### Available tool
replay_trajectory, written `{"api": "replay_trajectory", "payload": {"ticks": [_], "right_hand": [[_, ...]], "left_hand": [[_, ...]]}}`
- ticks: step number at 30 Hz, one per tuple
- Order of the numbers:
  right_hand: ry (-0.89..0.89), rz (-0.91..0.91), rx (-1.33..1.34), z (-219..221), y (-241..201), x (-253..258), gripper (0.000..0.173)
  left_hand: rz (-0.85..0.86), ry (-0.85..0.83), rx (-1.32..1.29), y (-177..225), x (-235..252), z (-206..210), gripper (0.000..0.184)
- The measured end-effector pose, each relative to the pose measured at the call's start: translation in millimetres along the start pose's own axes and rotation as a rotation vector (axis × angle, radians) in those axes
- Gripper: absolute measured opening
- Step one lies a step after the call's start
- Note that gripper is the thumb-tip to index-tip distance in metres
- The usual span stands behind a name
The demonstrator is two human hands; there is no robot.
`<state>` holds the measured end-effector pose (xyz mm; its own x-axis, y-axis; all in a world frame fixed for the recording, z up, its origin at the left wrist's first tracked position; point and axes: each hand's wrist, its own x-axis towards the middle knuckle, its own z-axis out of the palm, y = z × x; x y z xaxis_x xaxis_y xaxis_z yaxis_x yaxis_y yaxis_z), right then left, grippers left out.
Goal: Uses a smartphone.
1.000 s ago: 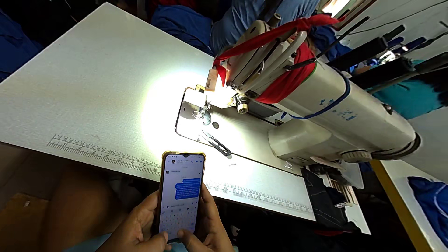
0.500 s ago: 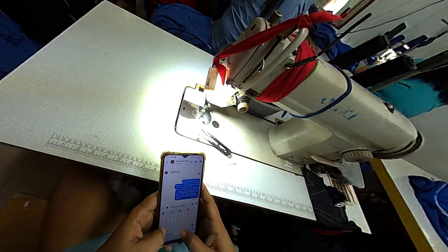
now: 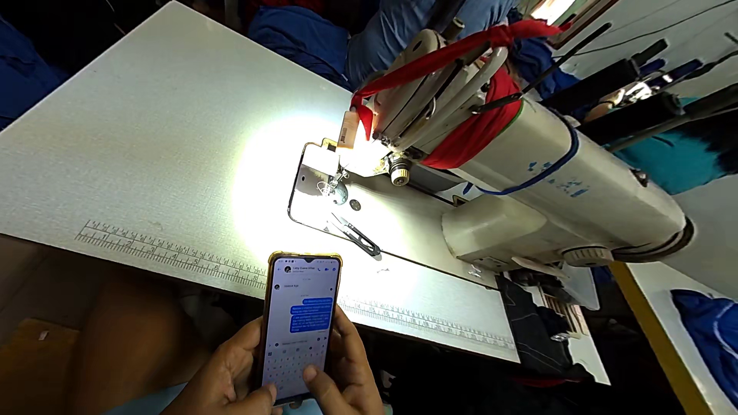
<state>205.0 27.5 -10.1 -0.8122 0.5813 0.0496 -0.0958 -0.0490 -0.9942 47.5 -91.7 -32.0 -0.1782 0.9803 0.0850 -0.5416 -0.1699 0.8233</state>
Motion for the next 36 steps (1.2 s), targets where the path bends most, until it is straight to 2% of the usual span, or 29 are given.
{"api": "replay_trajectory", "payload": {"ticks": [3, 8, 17, 19, 23, 25, 29, 36], "right_hand": [[0.02, -0.002, -0.024, 3, 1, 1, 0.068], [-0.133, 0.025, 0.098, -10, 2, 1, 0.071], [-0.062, 0.014, 0.013, -4, -1, 2, 0.063], [-0.078, 0.015, 0.008, -4, -1, 2, 0.068], [-0.136, 0.021, 0.026, -5, 0, 2, 0.094], [-0.136, 0.027, 0.019, -5, 0, 2, 0.097], [-0.113, 0.014, 0.002, -5, -1, 2, 0.09], [0.027, -0.076, 0.022, -3, 1, 5, 0.053]], "left_hand": [[-0.002, 0.002, 0.012, 0, 0, 0, 0.064], [-0.012, 0.032, 0.022, 0, -1, -2, 0.064], [-0.011, 0.031, 0.013, 0, 0, -1, 0.064], [-0.012, 0.039, 0.01, 0, 0, -1, 0.065], [-0.02, 0.068, 0.034, 1, 1, 1, 0.067], [-0.027, 0.08, 0.033, 2, 0, 2, 0.068], [-0.035, 0.085, 0.029, 2, 1, 3, 0.067], [-0.031, 0.049, 0.022, 1, 2, 3, 0.068]]}}
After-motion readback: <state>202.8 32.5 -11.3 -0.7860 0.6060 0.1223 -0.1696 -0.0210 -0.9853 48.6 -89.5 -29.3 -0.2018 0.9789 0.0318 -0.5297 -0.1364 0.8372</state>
